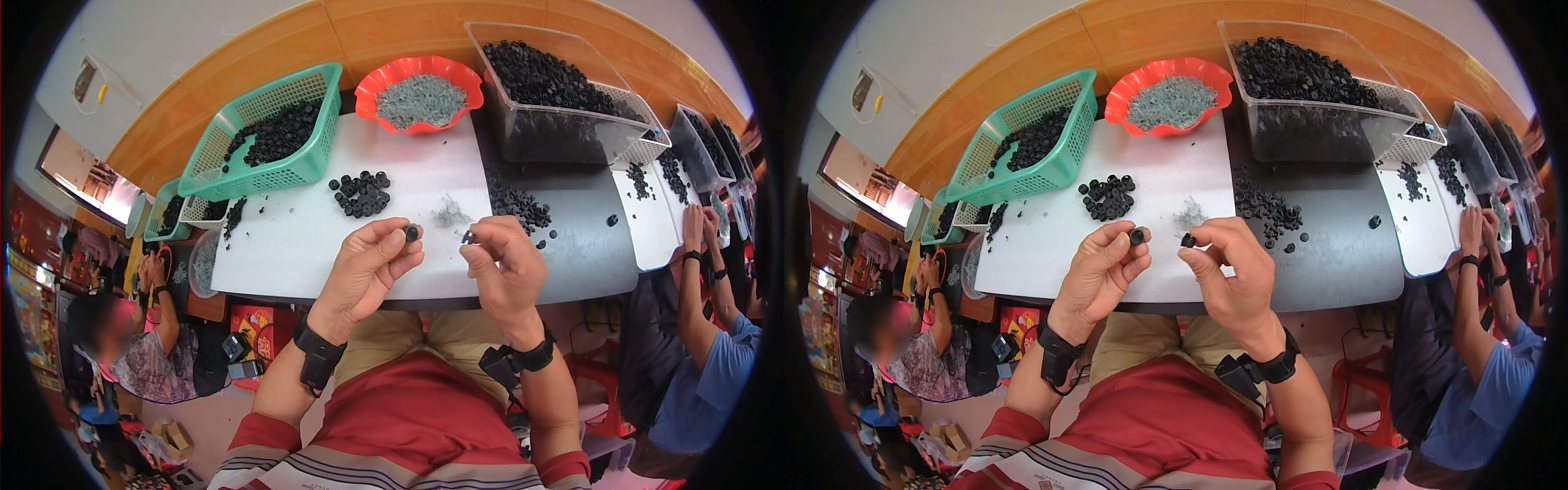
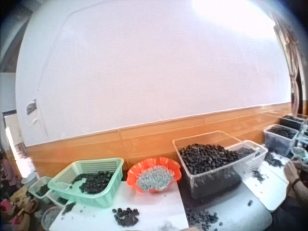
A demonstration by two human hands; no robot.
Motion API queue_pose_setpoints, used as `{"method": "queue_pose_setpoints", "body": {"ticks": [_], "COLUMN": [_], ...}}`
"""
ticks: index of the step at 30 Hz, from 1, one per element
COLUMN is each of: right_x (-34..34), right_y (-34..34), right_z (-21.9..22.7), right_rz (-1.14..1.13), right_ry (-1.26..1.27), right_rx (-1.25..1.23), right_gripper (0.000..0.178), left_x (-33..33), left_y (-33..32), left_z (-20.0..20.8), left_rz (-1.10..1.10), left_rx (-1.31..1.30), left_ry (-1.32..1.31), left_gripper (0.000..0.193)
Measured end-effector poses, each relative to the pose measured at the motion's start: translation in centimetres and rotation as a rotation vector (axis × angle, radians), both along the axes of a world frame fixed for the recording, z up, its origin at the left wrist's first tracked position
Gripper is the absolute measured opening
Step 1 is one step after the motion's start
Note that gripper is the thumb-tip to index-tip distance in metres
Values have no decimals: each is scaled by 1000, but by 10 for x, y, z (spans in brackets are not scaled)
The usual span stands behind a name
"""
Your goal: Assembling small plastic components into a larger unit at a shared table.
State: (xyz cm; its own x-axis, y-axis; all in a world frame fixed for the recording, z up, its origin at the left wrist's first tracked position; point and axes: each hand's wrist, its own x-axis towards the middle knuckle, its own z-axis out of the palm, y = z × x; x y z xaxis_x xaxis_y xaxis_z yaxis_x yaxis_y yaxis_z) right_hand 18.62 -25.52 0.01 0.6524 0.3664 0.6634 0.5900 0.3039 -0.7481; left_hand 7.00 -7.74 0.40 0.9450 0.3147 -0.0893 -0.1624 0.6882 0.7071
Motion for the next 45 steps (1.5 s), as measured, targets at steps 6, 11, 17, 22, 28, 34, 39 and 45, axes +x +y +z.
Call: {"method": "queue_pose_setpoints", "body": {"ticks": [6,11,17,22,28,34,39,45], "right_x": [-7,-11,-12,-13,-15,-14,-13,-13], "right_y": [11,17,20,19,15,12,11,9], "right_z": [6,7,6,6,7,6,5,2], "right_rz": [74,82,70,67,66,50,42,48], "right_ry": [-70,-94,-102,-114,-92,-106,-98,-85], "right_rx": [-8,-46,-78,-91,-128,-124,-97,-57], "right_gripper": [24,23,24,23,23,23,23,24], "left_x": [-1,-1,-3,-3,-4,-3,-1,-1], "left_y": [-5,-9,-10,-13,-15,-17,-22,-25], "left_z": [0,4,1,4,4,5,6,4], "left_rz": [-33,-45,-56,-62,-77,-76,-57,-44], "left_rx": [-2,1,-4,21,36,38,92,89], "left_ry": [-12,-32,-34,-35,-49,-41,-28,-30], "left_gripper": [22,22,21,20,22,22,20,20]}}
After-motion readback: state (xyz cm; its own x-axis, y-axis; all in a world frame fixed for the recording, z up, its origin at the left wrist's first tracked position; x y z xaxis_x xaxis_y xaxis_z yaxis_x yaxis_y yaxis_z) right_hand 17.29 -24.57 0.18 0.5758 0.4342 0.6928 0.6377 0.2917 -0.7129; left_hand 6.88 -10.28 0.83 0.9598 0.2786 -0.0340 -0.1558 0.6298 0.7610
